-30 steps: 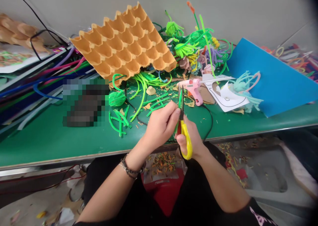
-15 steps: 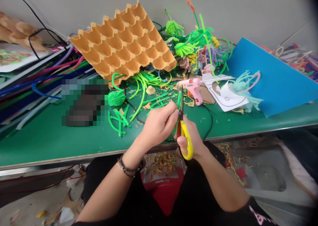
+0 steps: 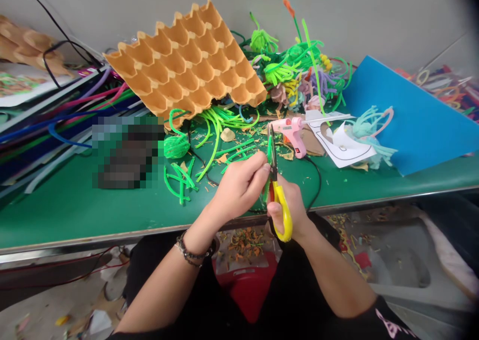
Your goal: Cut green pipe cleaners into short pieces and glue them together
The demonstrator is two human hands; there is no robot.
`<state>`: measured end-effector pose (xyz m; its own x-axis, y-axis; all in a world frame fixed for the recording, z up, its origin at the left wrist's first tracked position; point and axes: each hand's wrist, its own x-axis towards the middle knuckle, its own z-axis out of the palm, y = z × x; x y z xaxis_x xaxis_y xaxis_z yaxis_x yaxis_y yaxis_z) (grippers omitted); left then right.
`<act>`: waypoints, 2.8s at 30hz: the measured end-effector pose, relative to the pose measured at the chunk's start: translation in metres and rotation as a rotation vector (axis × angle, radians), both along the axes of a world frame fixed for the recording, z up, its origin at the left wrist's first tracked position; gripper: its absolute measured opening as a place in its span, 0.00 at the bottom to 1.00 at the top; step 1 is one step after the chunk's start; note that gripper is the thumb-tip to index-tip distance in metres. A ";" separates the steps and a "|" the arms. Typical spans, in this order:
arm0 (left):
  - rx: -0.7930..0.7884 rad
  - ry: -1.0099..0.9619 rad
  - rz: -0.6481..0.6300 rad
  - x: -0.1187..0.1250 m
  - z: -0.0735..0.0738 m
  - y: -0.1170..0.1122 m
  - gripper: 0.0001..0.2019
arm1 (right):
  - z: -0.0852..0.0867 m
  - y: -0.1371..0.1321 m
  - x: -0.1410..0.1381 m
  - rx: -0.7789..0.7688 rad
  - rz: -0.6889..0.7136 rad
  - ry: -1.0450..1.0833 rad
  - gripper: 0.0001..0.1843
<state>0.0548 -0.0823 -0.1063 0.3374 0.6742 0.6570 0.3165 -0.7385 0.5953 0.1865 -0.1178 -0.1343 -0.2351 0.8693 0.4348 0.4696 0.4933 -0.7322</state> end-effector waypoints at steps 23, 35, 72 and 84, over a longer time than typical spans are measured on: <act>-0.093 -0.067 -0.149 -0.002 -0.001 0.002 0.14 | 0.008 0.000 0.001 -0.031 0.065 0.096 0.29; -0.156 -0.094 -0.175 -0.003 -0.001 0.003 0.14 | 0.010 -0.003 0.000 -0.113 -0.043 0.245 0.25; -0.015 0.170 -0.028 -0.005 -0.007 0.005 0.11 | 0.009 0.010 0.002 -0.210 -0.153 0.498 0.19; 0.088 -0.193 0.264 0.003 -0.006 -0.001 0.11 | -0.006 0.001 -0.008 -0.119 0.033 -0.022 0.34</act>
<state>0.0581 -0.0830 -0.1119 0.0222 0.6593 0.7516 0.3910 -0.6976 0.6004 0.1784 -0.1165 -0.1403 -0.2724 0.9062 0.3235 0.4716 0.4188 -0.7760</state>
